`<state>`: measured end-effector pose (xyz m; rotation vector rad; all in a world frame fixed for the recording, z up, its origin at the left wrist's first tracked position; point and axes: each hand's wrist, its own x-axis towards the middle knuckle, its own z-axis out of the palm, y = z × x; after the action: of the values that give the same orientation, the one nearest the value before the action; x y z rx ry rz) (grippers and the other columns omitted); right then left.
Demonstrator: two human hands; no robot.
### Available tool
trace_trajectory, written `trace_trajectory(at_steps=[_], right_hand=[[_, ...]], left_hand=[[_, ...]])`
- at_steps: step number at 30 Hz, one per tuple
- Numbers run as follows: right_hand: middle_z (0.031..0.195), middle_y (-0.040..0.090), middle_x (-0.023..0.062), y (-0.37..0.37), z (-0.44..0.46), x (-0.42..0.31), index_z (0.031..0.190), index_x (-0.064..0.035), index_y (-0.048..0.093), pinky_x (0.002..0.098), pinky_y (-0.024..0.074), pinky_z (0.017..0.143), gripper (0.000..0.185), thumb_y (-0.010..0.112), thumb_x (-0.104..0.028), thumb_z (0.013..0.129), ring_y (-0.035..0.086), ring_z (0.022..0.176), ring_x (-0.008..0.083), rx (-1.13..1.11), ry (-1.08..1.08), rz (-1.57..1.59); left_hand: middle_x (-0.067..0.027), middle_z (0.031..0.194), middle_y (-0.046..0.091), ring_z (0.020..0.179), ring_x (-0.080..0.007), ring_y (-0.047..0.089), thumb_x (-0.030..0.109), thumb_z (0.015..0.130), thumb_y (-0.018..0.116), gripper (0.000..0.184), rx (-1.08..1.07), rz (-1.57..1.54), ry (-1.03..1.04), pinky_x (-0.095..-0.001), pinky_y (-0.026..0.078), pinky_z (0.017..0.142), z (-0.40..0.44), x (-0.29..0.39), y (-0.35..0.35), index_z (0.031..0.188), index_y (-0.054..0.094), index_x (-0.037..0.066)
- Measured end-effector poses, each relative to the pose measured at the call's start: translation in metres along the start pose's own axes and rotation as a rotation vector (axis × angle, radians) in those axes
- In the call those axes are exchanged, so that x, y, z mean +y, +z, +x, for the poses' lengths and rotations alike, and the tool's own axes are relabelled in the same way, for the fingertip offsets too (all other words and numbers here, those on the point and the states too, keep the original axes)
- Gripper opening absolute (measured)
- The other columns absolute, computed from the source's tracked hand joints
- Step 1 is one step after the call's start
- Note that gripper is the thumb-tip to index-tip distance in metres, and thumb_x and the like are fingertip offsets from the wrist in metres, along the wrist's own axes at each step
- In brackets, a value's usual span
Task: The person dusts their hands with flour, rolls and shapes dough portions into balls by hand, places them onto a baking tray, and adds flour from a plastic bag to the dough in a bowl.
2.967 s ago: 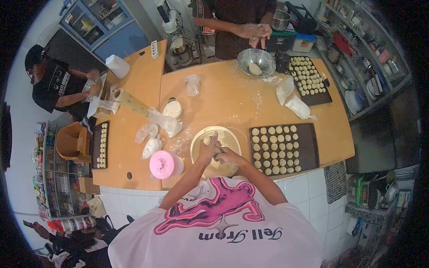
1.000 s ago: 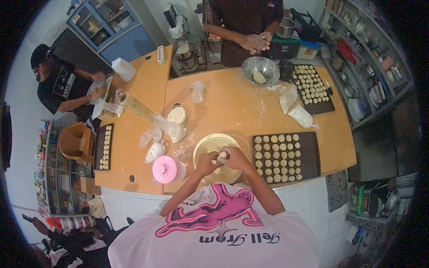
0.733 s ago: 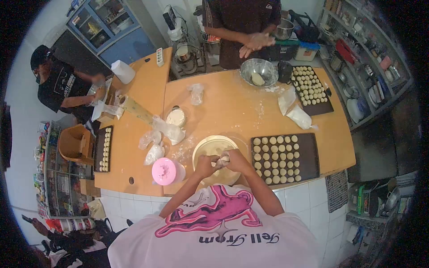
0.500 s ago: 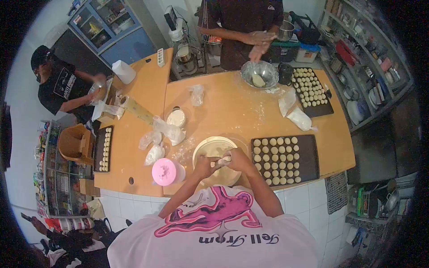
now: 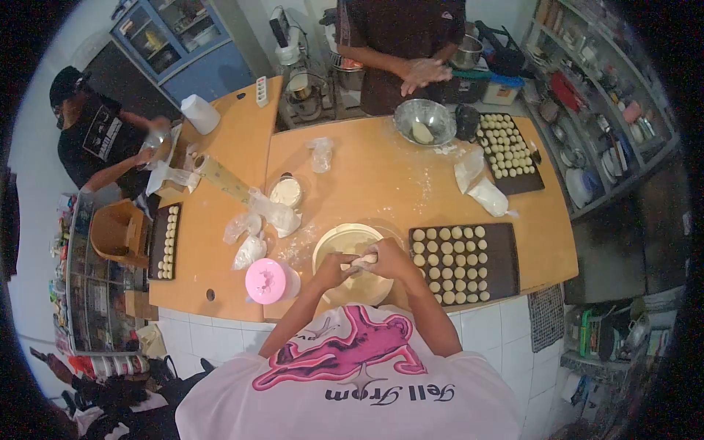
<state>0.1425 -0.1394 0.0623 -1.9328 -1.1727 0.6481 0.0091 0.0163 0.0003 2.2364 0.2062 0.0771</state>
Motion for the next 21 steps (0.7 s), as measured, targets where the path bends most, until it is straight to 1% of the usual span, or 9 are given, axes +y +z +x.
trace_trajectory(at_steps=[1, 4, 5, 8, 11, 14, 17, 20, 21], right_hand=[[0.07, 0.065, 0.0177, -0.001, -0.002, 0.0, 0.085, -0.0009, 0.069, 0.0334, 0.0487, 0.06, 0.029, 0.073, -0.02, 0.064, 0.062, 0.06, 0.0253, 0.005, 0.0, -0.002], [0.072, 0.065, 0.0189, -0.004, -0.002, -0.01, 0.085, -0.0004, 0.069, 0.0343, 0.049, 0.06, 0.029, 0.072, -0.02, 0.064, 0.063, 0.062, 0.0274, 0.006, -0.033, -0.012], [0.072, 0.064, 0.0197, -0.004, -0.003, -0.011, 0.085, 0.0002, 0.069, 0.0347, 0.0491, 0.06, 0.029, 0.072, -0.019, 0.064, 0.063, 0.062, 0.0284, -0.003, -0.012, -0.023], [0.071, 0.064, 0.0199, 0.0, -0.004, -0.006, 0.085, 0.0006, 0.069, 0.0346, 0.0489, 0.06, 0.028, 0.071, -0.019, 0.064, 0.063, 0.061, 0.0283, 0.013, -0.046, -0.012], [0.069, 0.064, 0.0194, 0.0, -0.006, -0.005, 0.085, 0.0005, 0.069, 0.0344, 0.0487, 0.059, 0.028, 0.071, -0.018, 0.064, 0.062, 0.059, 0.0278, 0.032, -0.057, -0.044], [0.07, 0.064, 0.019, -0.006, -0.007, -0.015, 0.085, -0.0002, 0.069, 0.0343, 0.0485, 0.06, 0.028, 0.072, -0.019, 0.064, 0.062, 0.059, 0.0273, -0.01, -0.029, 0.018], [0.071, 0.064, 0.0184, -0.004, -0.005, -0.012, 0.085, -0.0009, 0.069, 0.0341, 0.0486, 0.061, 0.028, 0.073, -0.02, 0.065, 0.061, 0.061, 0.0277, 0.032, -0.011, 0.052], [0.072, 0.065, 0.0184, -0.001, -0.001, -0.005, 0.085, -0.001, 0.069, 0.0343, 0.0488, 0.063, 0.029, 0.074, -0.021, 0.065, 0.062, 0.064, 0.0289, -0.004, 0.071, 0.042], [0.073, 0.065, 0.0185, 0.001, -0.001, -0.004, 0.085, -0.0009, 0.069, 0.0345, 0.049, 0.063, 0.028, 0.074, -0.02, 0.064, 0.063, 0.065, 0.0293, -0.004, 0.078, 0.038]], left_hand=[[-0.0173, 0.086, 0.066, 0.077, -0.0344, 0.063, 0.02, 0.076, 0.069, 0.029, -0.011, -0.021, 0.007, -0.0372, 0.05, 0.071, 0.0, 0.001, 0.001, 0.101, 0.067, 0.007], [-0.0186, 0.091, 0.066, 0.083, -0.0332, 0.065, 0.02, 0.076, 0.07, 0.03, 0.023, -0.125, -0.03, -0.0353, 0.05, 0.075, 0.0, -0.004, 0.004, 0.102, 0.067, 0.004], [-0.0194, 0.095, 0.065, 0.088, -0.0324, 0.065, 0.019, 0.076, 0.07, 0.031, -0.011, -0.107, -0.054, -0.0343, 0.05, 0.077, 0.001, -0.006, 0.003, 0.102, 0.066, 0.003], [-0.0195, 0.096, 0.065, 0.087, -0.0327, 0.065, 0.018, 0.075, 0.07, 0.032, -0.035, -0.109, -0.097, -0.0347, 0.05, 0.077, 0.0, 0.001, 0.0, 0.104, 0.066, 0.003], [-0.0193, 0.096, 0.065, 0.086, -0.0322, 0.065, 0.016, 0.075, 0.071, 0.034, -0.032, -0.103, -0.093, -0.0351, 0.05, 0.077, -0.001, -0.005, 0.004, 0.105, 0.065, 0.004], [-0.019, 0.097, 0.065, 0.088, -0.0319, 0.065, 0.015, 0.074, 0.071, 0.034, -0.047, -0.177, -0.12, -0.0349, 0.05, 0.078, 0.0, -0.001, 0.003, 0.105, 0.065, 0.004], [-0.0181, 0.097, 0.066, 0.09, -0.0318, 0.064, 0.015, 0.074, 0.071, 0.033, 0.086, -0.185, 0.064, -0.0342, 0.05, 0.078, 0.0, 0.011, 0.002, 0.105, 0.065, 0.004], [-0.0148, 0.096, 0.067, 0.091, -0.0295, 0.063, 0.017, 0.074, 0.072, 0.031, 0.081, -0.224, 0.062, -0.0362, 0.047, 0.083, -0.002, 0.019, 0.006, 0.101, 0.066, 0.005], [-0.0133, 0.096, 0.067, 0.091, -0.0281, 0.063, 0.018, 0.074, 0.073, 0.03, 0.101, -0.163, 0.098, -0.0376, 0.046, 0.086, -0.002, 0.012, 0.011, 0.1, 0.067, 0.005]])
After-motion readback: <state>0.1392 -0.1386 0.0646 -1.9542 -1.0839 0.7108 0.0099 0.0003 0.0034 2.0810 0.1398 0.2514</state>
